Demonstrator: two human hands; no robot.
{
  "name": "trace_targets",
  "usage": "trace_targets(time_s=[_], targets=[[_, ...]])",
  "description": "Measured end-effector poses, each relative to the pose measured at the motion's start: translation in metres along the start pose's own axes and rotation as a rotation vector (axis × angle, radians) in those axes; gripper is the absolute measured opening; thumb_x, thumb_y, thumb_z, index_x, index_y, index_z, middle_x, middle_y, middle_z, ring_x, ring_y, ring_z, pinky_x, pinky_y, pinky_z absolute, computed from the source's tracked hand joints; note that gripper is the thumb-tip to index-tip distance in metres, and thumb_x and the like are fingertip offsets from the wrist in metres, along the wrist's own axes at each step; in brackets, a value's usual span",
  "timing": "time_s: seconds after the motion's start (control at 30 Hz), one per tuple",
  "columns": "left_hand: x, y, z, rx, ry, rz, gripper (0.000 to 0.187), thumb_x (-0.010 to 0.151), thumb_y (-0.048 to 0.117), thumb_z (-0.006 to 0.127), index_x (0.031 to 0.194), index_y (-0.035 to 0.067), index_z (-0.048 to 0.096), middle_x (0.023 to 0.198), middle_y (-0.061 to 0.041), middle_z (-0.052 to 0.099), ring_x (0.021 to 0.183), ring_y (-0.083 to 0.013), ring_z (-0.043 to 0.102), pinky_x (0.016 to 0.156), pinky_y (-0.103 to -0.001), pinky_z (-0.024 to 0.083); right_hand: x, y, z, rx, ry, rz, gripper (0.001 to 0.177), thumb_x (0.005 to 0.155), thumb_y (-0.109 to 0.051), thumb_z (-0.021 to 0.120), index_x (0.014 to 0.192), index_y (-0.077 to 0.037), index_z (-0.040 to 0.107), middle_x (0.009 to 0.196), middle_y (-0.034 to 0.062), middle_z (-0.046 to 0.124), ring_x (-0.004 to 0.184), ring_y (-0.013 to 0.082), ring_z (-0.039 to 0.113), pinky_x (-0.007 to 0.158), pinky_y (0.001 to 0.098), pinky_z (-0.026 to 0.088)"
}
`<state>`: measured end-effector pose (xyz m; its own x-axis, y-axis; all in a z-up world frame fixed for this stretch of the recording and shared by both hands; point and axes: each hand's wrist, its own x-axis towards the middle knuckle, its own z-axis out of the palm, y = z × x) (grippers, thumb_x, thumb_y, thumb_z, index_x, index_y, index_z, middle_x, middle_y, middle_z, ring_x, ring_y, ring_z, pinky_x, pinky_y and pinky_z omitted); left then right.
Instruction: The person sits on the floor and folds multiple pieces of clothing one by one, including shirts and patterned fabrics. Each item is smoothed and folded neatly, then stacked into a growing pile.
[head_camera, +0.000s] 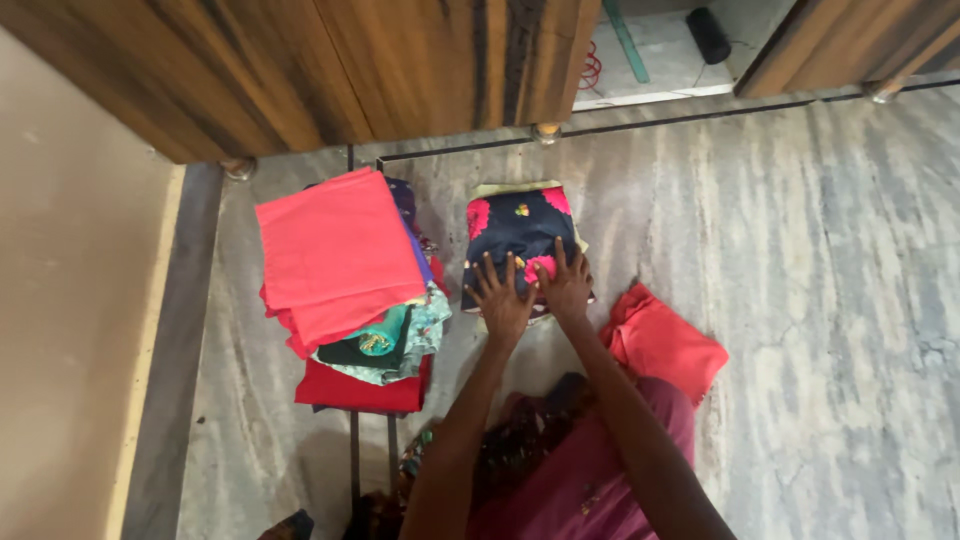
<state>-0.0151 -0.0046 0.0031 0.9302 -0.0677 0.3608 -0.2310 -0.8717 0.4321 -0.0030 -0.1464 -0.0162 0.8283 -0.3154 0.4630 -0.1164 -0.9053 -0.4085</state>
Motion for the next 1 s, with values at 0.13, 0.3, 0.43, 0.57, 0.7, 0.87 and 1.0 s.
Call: trace_targets(time_s=[0.13, 0.3, 0.43, 0.57, 0.7, 0.87, 1.0], targets=[[-0.018, 0.011, 0.0, -0.053, 0.035, -0.033, 0.078, 0.092, 0.061, 0.059, 0.159, 0.024, 0.04, 0.162, -0.03, 0.027, 0.146, -0.0531, 0.031, 0.11, -0.076, 0.027, -0.006, -0.001, -0.009, -0.046, -0.02, 0.022, 0.07, 0.095, -0.053, 0.064, 0.154, -0.019, 0.049, 0.144, 0.0251, 0.051, 0.125, 0.0437, 0.055, 0.094, 0.0601, 0.049], [0.0, -0.002, 0.014, -0.101, 0.017, 0.068, 0.079, 0.092, 0.061, 0.061, 0.159, 0.025, 0.041, 0.164, -0.029, 0.029, 0.147, -0.0521, 0.033, 0.112, -0.076, 0.029, -0.005, -0.004, -0.006, -0.108, -0.031, 0.112, 0.067, 0.096, -0.054, 0.063, 0.152, -0.02, 0.052, 0.138, 0.0247, 0.055, 0.12, 0.0417, 0.058, 0.089, 0.0584, 0.05], [0.027, -0.004, 0.027, -0.051, -0.109, 0.092, 0.082, 0.088, 0.063, 0.063, 0.158, 0.026, 0.04, 0.163, -0.028, 0.028, 0.146, -0.0519, 0.031, 0.108, -0.078, 0.028, 0.005, 0.004, -0.002, -0.096, 0.096, 0.068, 0.066, 0.098, -0.054, 0.062, 0.153, -0.018, 0.052, 0.141, 0.0255, 0.054, 0.123, 0.0426, 0.058, 0.092, 0.0568, 0.05], [0.024, -0.006, 0.028, -0.025, -0.137, 0.084, 0.084, 0.087, 0.063, 0.064, 0.158, 0.024, 0.039, 0.163, -0.028, 0.027, 0.146, -0.0525, 0.03, 0.107, -0.079, 0.025, 0.001, 0.008, -0.002, -0.06, 0.085, 0.037, 0.067, 0.099, -0.053, 0.06, 0.154, -0.015, 0.049, 0.147, 0.0269, 0.049, 0.132, 0.0437, 0.051, 0.102, 0.06, 0.043], [-0.003, -0.01, 0.026, -0.038, -0.068, 0.07, 0.086, 0.085, 0.06, 0.066, 0.157, 0.019, 0.039, 0.162, -0.028, 0.027, 0.149, -0.0497, 0.03, 0.112, -0.077, 0.022, -0.007, 0.011, -0.014, -0.071, 0.041, 0.006, 0.072, 0.096, -0.054, 0.059, 0.154, -0.013, 0.047, 0.155, 0.03, 0.04, 0.143, 0.0463, 0.037, 0.11, 0.068, 0.03], [-0.042, -0.018, 0.004, -0.034, 0.008, 0.143, 0.077, 0.095, 0.049, 0.065, 0.157, 0.013, 0.039, 0.161, -0.029, 0.03, 0.147, -0.0489, 0.031, 0.115, -0.074, 0.022, -0.017, -0.003, -0.028, -0.054, 0.045, -0.08, 0.067, 0.101, -0.051, 0.057, 0.156, -0.014, 0.046, 0.161, 0.0299, 0.033, 0.149, 0.0475, 0.031, 0.115, 0.0702, 0.026], [-0.036, -0.017, -0.049, -0.111, 0.07, 0.168, 0.078, 0.091, 0.038, 0.065, 0.155, 0.005, 0.037, 0.161, -0.03, 0.031, 0.149, -0.05, 0.031, 0.119, -0.069, 0.023, -0.034, -0.02, -0.036, -0.074, 0.033, -0.177, 0.068, 0.1, -0.051, 0.059, 0.155, -0.014, 0.046, 0.162, 0.03, 0.032, 0.15, 0.0489, 0.03, 0.116, 0.0705, 0.023]])
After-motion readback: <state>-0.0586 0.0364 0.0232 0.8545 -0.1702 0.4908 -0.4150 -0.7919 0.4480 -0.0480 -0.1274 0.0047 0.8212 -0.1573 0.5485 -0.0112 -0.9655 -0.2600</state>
